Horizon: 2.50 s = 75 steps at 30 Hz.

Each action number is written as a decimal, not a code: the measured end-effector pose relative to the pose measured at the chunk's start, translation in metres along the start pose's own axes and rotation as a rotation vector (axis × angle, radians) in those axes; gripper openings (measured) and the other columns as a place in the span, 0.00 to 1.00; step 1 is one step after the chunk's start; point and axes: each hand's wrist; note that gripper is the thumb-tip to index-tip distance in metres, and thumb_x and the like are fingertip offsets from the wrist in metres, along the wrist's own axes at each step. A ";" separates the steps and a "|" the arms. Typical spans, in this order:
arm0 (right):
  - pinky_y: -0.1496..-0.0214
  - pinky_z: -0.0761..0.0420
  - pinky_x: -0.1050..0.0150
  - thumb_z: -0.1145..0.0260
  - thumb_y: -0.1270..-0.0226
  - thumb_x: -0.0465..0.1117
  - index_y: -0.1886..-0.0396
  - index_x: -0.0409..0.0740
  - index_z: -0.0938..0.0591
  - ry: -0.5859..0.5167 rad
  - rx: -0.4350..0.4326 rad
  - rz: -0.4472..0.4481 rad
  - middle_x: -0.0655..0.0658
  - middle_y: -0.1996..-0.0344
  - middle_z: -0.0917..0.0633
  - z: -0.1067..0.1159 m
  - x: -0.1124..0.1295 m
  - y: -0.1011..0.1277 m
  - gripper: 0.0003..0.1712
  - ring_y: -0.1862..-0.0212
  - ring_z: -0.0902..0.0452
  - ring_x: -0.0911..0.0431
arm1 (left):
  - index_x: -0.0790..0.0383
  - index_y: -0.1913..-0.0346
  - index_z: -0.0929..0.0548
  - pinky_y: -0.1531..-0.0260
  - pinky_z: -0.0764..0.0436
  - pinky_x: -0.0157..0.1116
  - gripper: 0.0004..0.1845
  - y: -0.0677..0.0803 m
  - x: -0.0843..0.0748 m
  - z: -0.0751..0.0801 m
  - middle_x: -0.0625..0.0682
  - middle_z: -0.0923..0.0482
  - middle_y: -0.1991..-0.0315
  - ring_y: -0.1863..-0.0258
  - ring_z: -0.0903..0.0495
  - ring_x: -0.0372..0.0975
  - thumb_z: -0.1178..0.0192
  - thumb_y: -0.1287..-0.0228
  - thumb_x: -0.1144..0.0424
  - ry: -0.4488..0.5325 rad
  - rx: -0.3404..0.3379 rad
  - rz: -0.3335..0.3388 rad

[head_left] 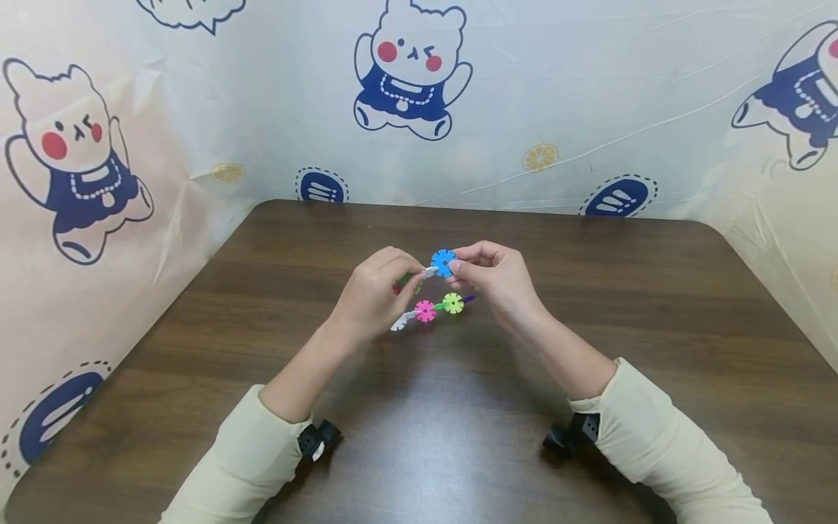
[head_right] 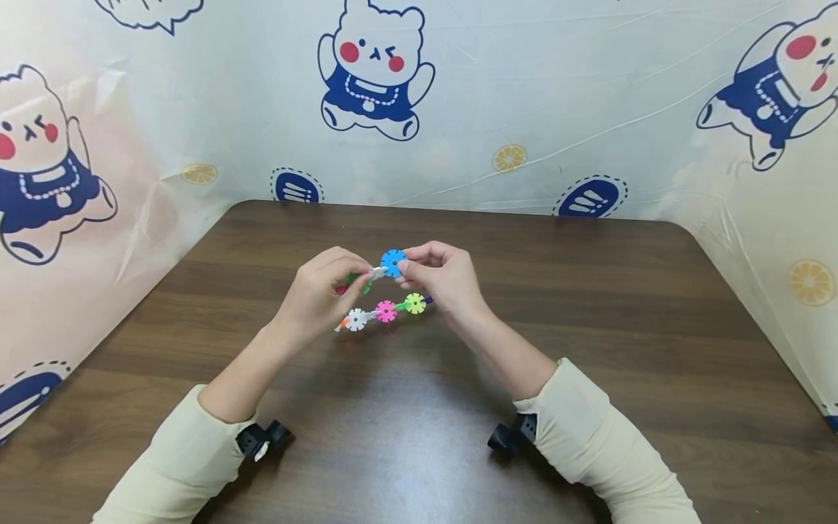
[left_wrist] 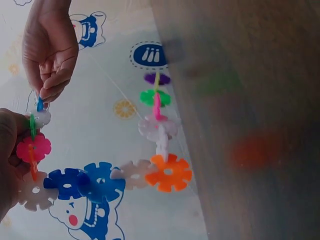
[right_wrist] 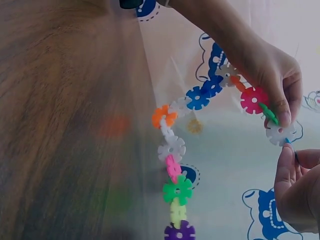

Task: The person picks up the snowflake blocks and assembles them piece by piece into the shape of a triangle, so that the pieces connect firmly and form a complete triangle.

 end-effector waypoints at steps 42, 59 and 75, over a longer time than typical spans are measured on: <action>0.61 0.20 0.65 0.41 0.38 0.28 0.59 0.24 0.26 0.243 -0.074 -0.036 0.47 0.75 0.20 0.063 -0.022 -0.017 0.11 0.72 0.22 0.58 | 0.72 0.69 0.19 0.77 0.28 0.29 0.04 -0.007 0.002 0.016 0.57 0.21 0.73 0.71 0.25 0.41 0.35 0.48 0.76 0.113 -0.258 0.063; 0.61 0.20 0.66 0.41 0.37 0.26 0.69 0.40 0.20 -0.140 -0.046 0.152 0.45 0.72 0.18 0.057 -0.010 -0.018 0.08 0.69 0.20 0.57 | 0.75 0.68 0.19 0.68 0.20 0.31 0.07 -0.007 -0.003 0.015 0.57 0.20 0.68 0.67 0.20 0.44 0.37 0.42 0.70 0.369 -0.503 0.404; 0.62 0.19 0.63 0.39 0.39 0.27 0.68 0.39 0.20 -0.080 0.022 0.308 0.43 0.72 0.19 0.035 0.027 -0.008 0.05 0.72 0.20 0.55 | 0.71 0.65 0.18 0.67 0.19 0.33 0.07 -0.003 -0.005 0.005 0.56 0.19 0.69 0.70 0.21 0.40 0.37 0.42 0.68 0.504 -0.335 0.531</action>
Point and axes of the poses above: each hand's wrist, its own y-axis away from the middle knuckle, its own z-axis out of the back of the hand, x = y × z
